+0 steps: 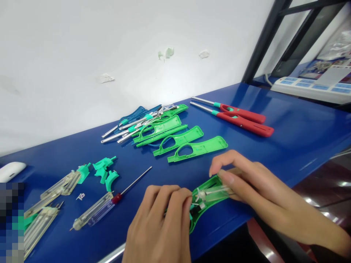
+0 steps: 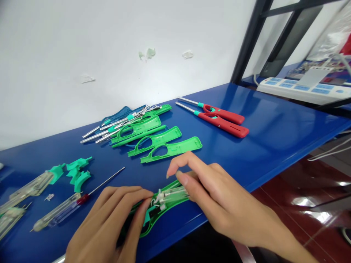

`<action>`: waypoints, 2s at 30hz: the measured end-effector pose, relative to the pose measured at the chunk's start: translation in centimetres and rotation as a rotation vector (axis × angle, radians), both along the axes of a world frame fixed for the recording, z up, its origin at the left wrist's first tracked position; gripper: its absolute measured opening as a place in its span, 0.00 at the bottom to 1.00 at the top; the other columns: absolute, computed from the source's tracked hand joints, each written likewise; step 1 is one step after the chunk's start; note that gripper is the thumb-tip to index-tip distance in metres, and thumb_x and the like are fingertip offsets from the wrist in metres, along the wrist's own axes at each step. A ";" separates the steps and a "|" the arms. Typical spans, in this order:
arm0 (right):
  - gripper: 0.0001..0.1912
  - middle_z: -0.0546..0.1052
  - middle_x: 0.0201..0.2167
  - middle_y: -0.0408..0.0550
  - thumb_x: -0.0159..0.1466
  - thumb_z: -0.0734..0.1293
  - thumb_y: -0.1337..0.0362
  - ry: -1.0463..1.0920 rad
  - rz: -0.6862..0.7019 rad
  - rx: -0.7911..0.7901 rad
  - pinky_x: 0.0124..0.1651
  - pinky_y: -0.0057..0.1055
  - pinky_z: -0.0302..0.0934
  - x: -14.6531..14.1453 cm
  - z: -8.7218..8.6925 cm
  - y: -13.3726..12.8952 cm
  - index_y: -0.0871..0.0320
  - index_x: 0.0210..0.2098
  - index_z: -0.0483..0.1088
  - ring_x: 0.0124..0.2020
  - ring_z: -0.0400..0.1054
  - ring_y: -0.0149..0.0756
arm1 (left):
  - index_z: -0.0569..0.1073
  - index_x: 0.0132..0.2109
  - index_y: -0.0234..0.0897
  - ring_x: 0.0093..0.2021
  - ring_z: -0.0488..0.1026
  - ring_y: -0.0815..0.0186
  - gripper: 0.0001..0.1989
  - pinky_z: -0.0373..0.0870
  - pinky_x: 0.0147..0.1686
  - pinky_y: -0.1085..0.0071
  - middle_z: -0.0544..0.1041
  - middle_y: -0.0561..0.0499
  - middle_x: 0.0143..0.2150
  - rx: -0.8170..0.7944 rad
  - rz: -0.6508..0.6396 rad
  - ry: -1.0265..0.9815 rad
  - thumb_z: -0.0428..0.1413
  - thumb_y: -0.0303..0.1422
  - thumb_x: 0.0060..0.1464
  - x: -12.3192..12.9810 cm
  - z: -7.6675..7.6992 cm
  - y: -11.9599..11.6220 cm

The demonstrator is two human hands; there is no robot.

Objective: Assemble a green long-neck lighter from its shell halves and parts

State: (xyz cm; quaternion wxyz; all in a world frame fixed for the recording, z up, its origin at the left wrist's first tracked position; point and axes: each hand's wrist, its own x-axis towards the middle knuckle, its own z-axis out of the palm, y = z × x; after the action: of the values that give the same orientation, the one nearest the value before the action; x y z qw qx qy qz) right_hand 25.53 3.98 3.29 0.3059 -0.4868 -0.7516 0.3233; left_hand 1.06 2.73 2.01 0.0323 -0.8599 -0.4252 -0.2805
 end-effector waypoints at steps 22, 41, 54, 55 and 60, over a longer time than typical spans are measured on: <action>0.08 0.73 0.32 0.37 0.81 0.58 0.56 -0.064 0.011 0.070 0.25 0.23 0.63 -0.1 -0.3 -0.1 0.45 0.52 0.68 0.26 0.68 0.29 | 0.71 0.48 0.43 0.43 0.76 0.67 0.10 0.76 0.43 0.73 0.78 0.53 0.42 -0.091 0.056 -0.177 0.56 0.22 0.66 0.8 0.0 -0.6; 0.09 0.68 0.28 0.35 0.82 0.57 0.53 -0.072 0.022 -0.016 0.25 0.26 0.56 0.1 -0.7 -0.2 0.41 0.56 0.65 0.24 0.61 0.30 | 0.72 0.47 0.43 0.43 0.75 0.68 0.11 0.75 0.44 0.74 0.78 0.54 0.42 -0.097 0.047 -0.201 0.56 0.21 0.65 1.0 -0.1 -0.5; 0.07 0.61 0.22 0.30 0.81 0.57 0.56 0.029 0.158 -0.126 0.26 0.26 0.53 -0.6 1.1 1.2 0.40 0.57 0.59 0.22 0.53 0.31 | 0.72 0.48 0.41 0.44 0.74 0.68 0.11 0.75 0.47 0.75 0.78 0.53 0.44 -0.103 -0.003 -0.227 0.56 0.19 0.66 0.6 -0.4 -0.7; 0.07 0.61 0.22 0.30 0.81 0.57 0.58 0.063 0.172 -0.123 0.24 0.26 0.51 -0.8 1.4 1.5 0.40 0.56 0.59 0.21 0.51 0.31 | 0.72 0.48 0.41 0.44 0.74 0.68 0.12 0.75 0.47 0.75 0.78 0.53 0.44 -0.109 -0.006 -0.229 0.56 0.19 0.65 0.6 -0.5 -0.7; 0.09 0.58 0.21 0.28 0.80 0.59 0.64 0.133 0.231 -0.116 0.20 0.26 0.47 -2.1 2.6 2.1 0.39 0.52 0.59 0.19 0.48 0.30 | 0.72 0.49 0.40 0.45 0.73 0.68 0.12 0.75 0.48 0.74 0.77 0.52 0.45 -0.106 -0.014 -0.237 0.56 0.18 0.65 0.6 -0.8 -0.6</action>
State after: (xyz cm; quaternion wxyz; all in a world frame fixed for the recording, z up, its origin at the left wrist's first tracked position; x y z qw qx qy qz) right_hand 23.41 6.09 5.90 0.2871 -0.3915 -0.7608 0.4307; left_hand 1.69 2.09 1.25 -0.0658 -0.8241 -0.4344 -0.3575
